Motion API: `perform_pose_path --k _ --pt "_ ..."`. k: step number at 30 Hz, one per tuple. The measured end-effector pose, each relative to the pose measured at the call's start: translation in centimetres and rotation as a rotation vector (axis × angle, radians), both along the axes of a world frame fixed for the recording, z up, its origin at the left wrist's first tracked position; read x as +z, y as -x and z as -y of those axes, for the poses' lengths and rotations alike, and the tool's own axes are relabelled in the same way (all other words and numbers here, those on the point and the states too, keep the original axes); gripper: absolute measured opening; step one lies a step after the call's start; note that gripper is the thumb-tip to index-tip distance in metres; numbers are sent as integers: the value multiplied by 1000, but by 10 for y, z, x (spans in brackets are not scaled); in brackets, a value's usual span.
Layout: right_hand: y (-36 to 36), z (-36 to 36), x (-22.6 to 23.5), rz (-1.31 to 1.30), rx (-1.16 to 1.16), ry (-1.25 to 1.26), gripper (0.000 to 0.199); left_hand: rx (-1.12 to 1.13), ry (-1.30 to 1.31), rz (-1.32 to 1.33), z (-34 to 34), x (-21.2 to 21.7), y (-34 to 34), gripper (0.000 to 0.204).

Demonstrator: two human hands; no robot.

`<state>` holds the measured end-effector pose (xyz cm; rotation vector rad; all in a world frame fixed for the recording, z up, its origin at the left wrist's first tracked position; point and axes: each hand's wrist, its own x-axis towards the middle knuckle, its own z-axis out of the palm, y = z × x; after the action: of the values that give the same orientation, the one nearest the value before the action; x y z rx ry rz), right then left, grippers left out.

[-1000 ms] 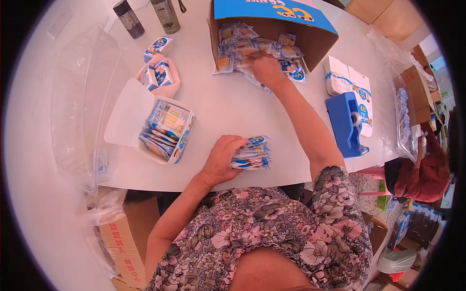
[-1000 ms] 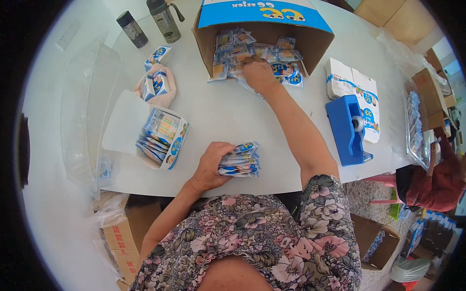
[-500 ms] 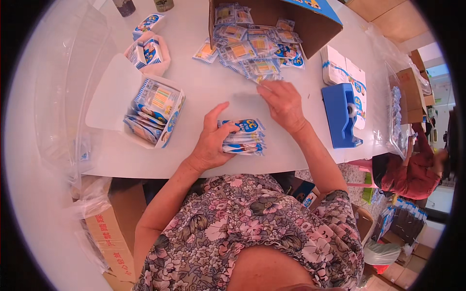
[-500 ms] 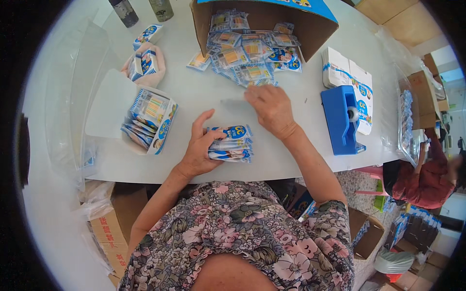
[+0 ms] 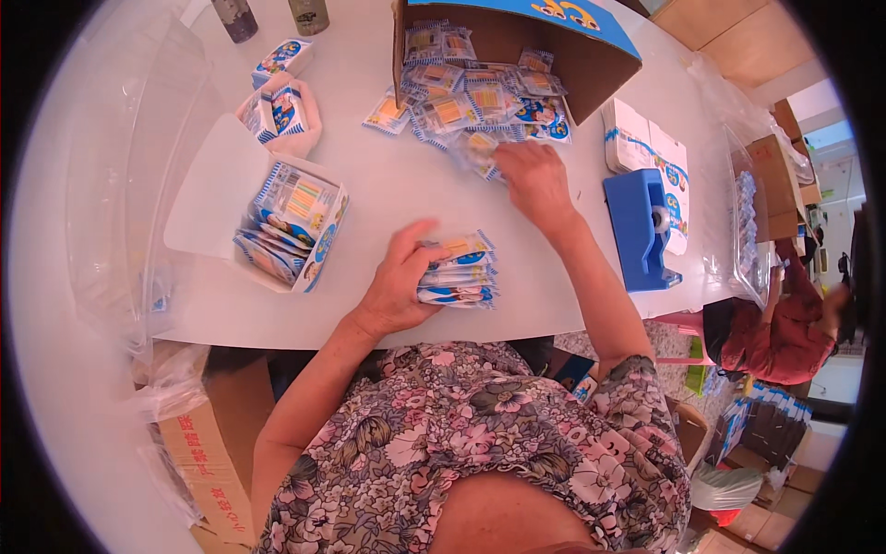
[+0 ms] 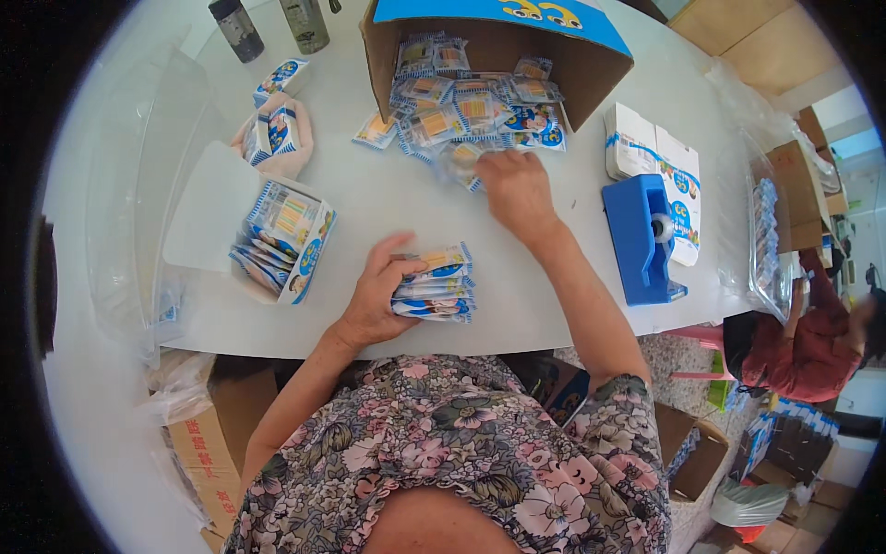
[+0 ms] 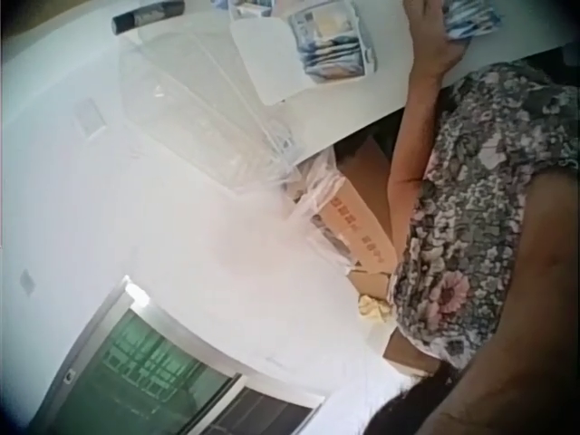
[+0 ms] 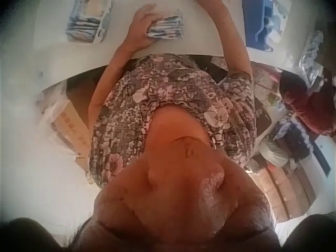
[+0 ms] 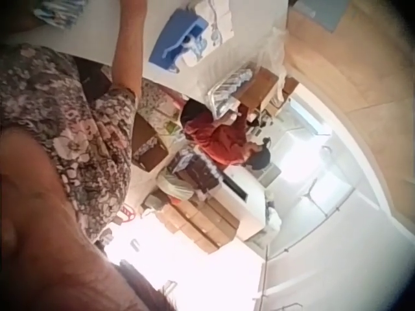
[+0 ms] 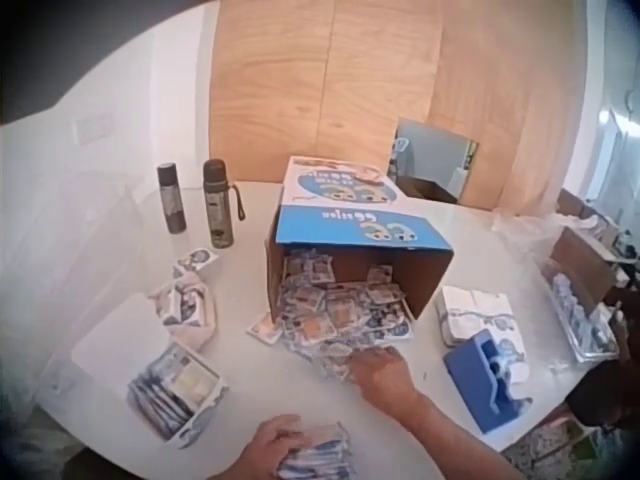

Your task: Packing small product sachets and items into cardboard boxes at a workstation.

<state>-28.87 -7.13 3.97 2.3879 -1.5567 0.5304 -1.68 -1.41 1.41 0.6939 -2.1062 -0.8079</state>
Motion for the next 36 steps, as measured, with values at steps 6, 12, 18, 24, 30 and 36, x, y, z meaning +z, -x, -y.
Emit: perform_pose_path --k 6,12,18,24,30,36 --pt "-42 -10 24 272 309 -666 9 -32 43 -10 4 -8 -4 71" --pt "-26 89 -8 11 -9 186 14 -30 -36 86 1 -1 1 67" --pt "-31 41 12 86 107 -138 10 44 -76 -21 -3 2 -1 61" --pt "-37 5 29 538 -70 -787 25 -49 30 5 7 -10 -3 68" --pt "-14 14 -4 51 -46 -134 28 -25 -55 12 3 -4 0 76" --pt "-43 -25 26 758 253 -842 16 20 6 -13 3 -1 -1 69"
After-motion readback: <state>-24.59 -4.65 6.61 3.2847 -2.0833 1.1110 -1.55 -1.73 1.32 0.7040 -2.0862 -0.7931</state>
